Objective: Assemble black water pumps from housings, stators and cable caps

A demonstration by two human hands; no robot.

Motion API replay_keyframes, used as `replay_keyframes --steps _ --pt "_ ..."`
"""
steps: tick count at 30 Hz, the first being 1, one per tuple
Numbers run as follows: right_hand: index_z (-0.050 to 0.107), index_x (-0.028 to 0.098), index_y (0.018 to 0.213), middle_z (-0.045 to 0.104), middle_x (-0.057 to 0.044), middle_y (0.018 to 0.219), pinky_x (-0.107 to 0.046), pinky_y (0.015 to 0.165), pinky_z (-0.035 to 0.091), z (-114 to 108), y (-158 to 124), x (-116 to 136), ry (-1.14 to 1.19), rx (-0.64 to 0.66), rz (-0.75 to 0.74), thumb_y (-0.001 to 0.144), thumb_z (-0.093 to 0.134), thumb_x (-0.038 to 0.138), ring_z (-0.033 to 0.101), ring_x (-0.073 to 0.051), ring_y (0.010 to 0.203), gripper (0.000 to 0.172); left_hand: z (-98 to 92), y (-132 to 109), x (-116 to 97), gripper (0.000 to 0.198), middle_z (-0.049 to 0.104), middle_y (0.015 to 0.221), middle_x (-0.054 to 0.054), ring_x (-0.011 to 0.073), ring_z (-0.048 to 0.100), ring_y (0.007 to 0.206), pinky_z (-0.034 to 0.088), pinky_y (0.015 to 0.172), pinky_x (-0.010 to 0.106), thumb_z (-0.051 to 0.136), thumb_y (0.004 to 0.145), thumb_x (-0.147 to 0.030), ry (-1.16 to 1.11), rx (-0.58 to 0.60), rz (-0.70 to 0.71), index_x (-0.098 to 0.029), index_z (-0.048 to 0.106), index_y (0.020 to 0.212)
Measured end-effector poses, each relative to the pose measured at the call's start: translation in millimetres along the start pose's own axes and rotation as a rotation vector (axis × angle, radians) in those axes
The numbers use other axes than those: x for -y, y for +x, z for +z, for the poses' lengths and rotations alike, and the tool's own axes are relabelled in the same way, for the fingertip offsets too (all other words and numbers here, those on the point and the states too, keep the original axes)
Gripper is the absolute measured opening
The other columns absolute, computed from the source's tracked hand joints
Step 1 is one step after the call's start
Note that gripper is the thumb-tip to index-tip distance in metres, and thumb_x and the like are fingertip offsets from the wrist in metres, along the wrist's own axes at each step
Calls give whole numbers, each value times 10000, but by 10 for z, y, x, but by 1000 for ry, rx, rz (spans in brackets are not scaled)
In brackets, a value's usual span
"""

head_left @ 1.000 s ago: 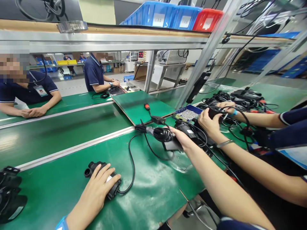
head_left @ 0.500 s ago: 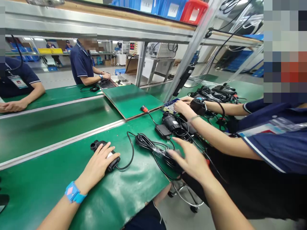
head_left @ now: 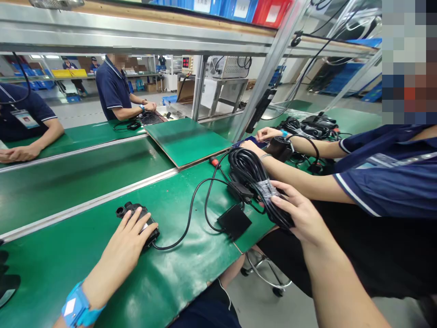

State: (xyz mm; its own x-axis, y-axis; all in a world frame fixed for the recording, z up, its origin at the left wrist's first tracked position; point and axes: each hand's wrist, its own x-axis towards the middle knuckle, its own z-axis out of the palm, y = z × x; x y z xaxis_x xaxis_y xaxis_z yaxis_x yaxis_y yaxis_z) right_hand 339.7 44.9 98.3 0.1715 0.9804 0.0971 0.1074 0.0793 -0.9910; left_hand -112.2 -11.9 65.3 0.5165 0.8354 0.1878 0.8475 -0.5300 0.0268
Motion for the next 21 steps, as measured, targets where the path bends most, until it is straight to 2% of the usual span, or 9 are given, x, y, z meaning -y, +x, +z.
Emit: replay_keyframes --steps 3,5,9,12,13,15,18,19,21 --pt "608 271 1206 732 -41 838 -329 547 576 -84 -97 52 100 56 73 686 842 492 701 -239 625 612 20 167 -354 627 446 1573 153 291 393 1480 319 1231 550 405 932 -130 -146 -28 -19 -161 336 1554" --pt "594 272 1227 726 -37 809 -322 530 567 -90 -129 87 126 99 99 696 833 477 698 -239 609 617 97 329 -610 663 386 1595 211 306 433 1454 398 1190 515 435 995 -279 -251 -16 -38 -108 200 1591" --pt "563 247 1309 741 -60 923 -320 614 580 96 -53 122 -13 113 -12 824 709 464 715 -230 709 551 229 536 -947 554 591 1423 190 285 636 1240 541 1038 442 457 999 -251 -424 214 108 -136 353 1531" --pt "557 219 1317 737 -90 1069 -335 733 573 427 100 16 -475 75 -239 934 563 400 715 -246 889 424 184 449 -1008 454 689 1276 107 257 675 1146 539 1022 432 514 979 -231 -493 341 214 -213 504 1433" --pt "555 212 1326 739 -97 1073 -346 760 565 559 153 -48 -675 77 -284 958 519 353 711 -253 908 395 155 373 -991 448 682 1293 95 262 654 1184 517 1052 449 546 975 -268 -497 312 223 -242 519 1421" --pt "584 187 1312 752 -116 1013 -390 807 549 815 226 -187 -977 104 -311 968 474 250 709 -280 904 367 121 167 -892 498 590 1431 99 311 538 1344 432 1133 535 606 954 -371 -443 105 149 -296 507 1436" --pt "637 116 1272 709 -212 1176 -534 995 455 1084 170 -345 -1086 118 -338 942 527 211 648 -373 1109 361 190 -202 -614 640 237 1664 119 396 231 1531 281 1199 651 641 926 -440 -308 -353 -266 -319 408 1510" --pt "631 110 1295 651 -233 1296 -574 1064 387 1131 95 -377 -1098 116 -388 947 557 252 587 -396 1215 383 246 -314 -511 655 133 1691 116 397 172 1549 266 1208 651 618 942 -434 -306 -422 -416 -317 364 1535" --pt "591 157 1380 529 -210 1467 -608 1145 265 1168 -116 -429 -1111 181 -552 942 628 394 473 -400 1345 500 378 -478 -335 642 62 1703 117 361 169 1558 285 1220 608 514 1000 -412 -401 -397 -595 -314 261 1582"
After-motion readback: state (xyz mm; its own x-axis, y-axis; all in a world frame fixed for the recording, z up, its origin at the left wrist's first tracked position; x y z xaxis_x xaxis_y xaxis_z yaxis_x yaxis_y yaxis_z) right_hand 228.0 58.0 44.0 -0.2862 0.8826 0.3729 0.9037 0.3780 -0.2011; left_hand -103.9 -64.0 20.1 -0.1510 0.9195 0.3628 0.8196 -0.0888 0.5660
